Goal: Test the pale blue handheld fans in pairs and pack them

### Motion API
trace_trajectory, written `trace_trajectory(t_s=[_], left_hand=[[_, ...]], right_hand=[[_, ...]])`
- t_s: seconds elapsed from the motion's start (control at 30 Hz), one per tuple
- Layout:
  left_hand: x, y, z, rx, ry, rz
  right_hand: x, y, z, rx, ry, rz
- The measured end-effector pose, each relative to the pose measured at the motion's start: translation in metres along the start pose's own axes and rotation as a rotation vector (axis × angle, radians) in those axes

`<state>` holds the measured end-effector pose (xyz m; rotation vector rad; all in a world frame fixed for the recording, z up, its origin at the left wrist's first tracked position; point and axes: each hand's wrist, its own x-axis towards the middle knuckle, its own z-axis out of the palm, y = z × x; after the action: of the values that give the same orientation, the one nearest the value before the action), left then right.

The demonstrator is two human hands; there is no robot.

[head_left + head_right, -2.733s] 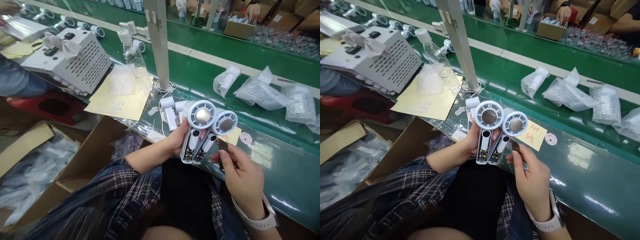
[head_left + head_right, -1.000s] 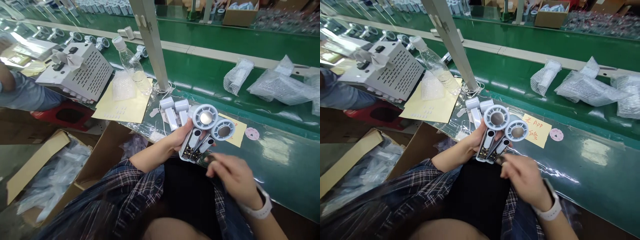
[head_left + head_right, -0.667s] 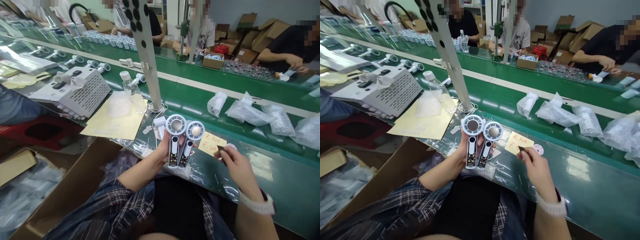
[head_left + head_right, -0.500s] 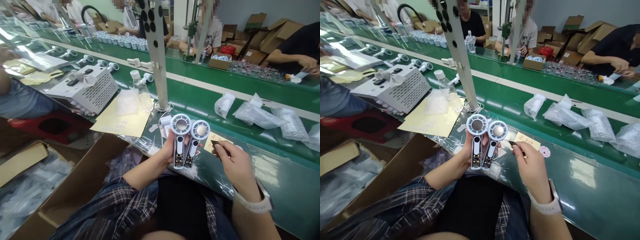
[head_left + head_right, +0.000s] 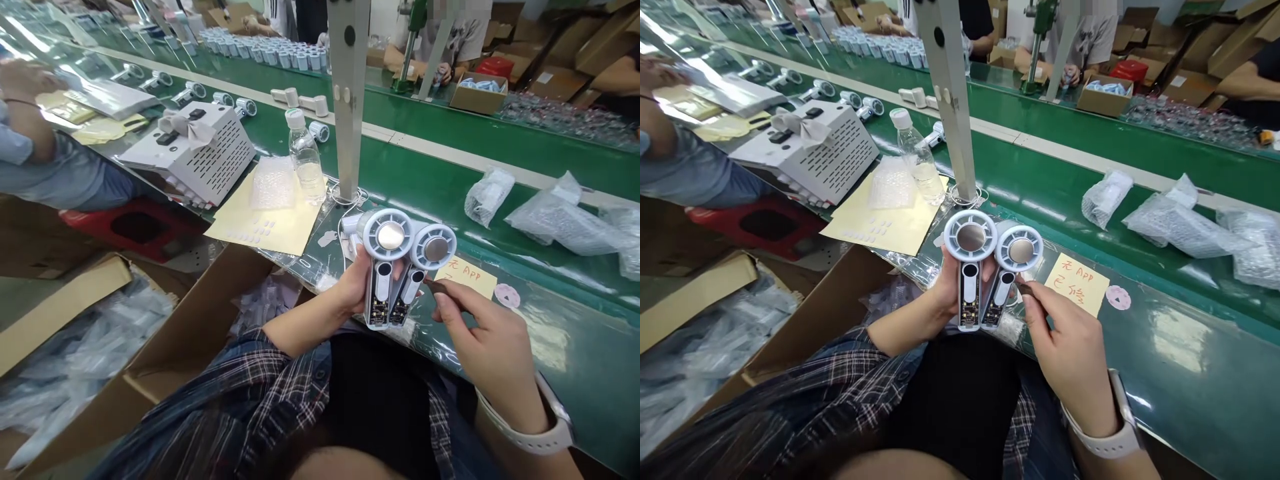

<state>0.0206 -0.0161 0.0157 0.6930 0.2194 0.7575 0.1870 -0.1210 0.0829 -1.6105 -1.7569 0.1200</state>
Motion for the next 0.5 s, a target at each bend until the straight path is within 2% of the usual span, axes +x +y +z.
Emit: trace_trajectory(t_s=[0.2,0.5], left_hand=[[-0.002,0.002,0.006,0.041,-0.006,-0.005],[0.001,-0.002,0.007,0.071,-0.015,0.016]], right_hand=[[-0.003,0.002,0.001,-0.104,0.049,-0.096],[-0.008,0.01,0.003,-0.111,0.057,-0.136]])
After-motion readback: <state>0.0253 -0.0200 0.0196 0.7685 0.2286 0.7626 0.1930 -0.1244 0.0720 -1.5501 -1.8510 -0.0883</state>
